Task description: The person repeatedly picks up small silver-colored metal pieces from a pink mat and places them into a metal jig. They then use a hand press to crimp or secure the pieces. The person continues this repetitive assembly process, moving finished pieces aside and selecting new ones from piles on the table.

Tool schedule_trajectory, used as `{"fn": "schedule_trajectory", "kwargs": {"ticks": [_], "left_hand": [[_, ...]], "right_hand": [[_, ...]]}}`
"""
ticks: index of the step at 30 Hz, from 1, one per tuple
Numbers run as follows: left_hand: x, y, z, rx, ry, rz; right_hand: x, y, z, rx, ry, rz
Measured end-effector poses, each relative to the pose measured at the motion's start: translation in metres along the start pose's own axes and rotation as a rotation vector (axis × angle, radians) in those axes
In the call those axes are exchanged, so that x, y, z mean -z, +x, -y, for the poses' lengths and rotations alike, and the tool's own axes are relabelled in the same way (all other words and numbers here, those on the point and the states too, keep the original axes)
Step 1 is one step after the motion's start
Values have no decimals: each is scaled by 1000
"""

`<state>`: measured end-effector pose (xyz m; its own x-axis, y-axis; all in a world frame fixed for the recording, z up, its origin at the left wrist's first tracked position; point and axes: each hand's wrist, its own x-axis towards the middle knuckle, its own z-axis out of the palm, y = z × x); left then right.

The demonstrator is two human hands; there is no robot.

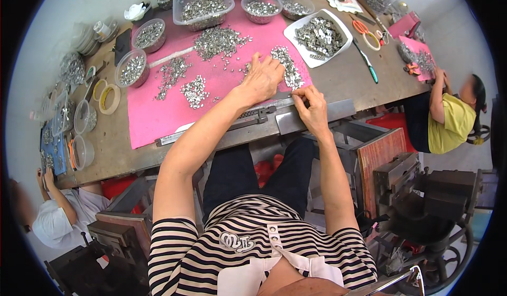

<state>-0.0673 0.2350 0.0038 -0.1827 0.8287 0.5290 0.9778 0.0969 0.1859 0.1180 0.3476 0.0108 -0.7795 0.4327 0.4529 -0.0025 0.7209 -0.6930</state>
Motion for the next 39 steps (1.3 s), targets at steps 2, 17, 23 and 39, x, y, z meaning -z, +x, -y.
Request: {"fn": "schedule_trajectory", "kwargs": {"ticks": [2,17,23,39], "left_hand": [[6,-4,-2,3,-29,10],[39,-16,-9,119,-165,57],[32,-16,-10,75,-79,81],[92,-109,-55,283,-175,-108]], "right_hand": [[0,1,1,25,-26,9],[-11,1,-6,201,-260,-41],[-11,1,-4,193,-238,-37],[-33,-6,64,380,-24,155]]}}
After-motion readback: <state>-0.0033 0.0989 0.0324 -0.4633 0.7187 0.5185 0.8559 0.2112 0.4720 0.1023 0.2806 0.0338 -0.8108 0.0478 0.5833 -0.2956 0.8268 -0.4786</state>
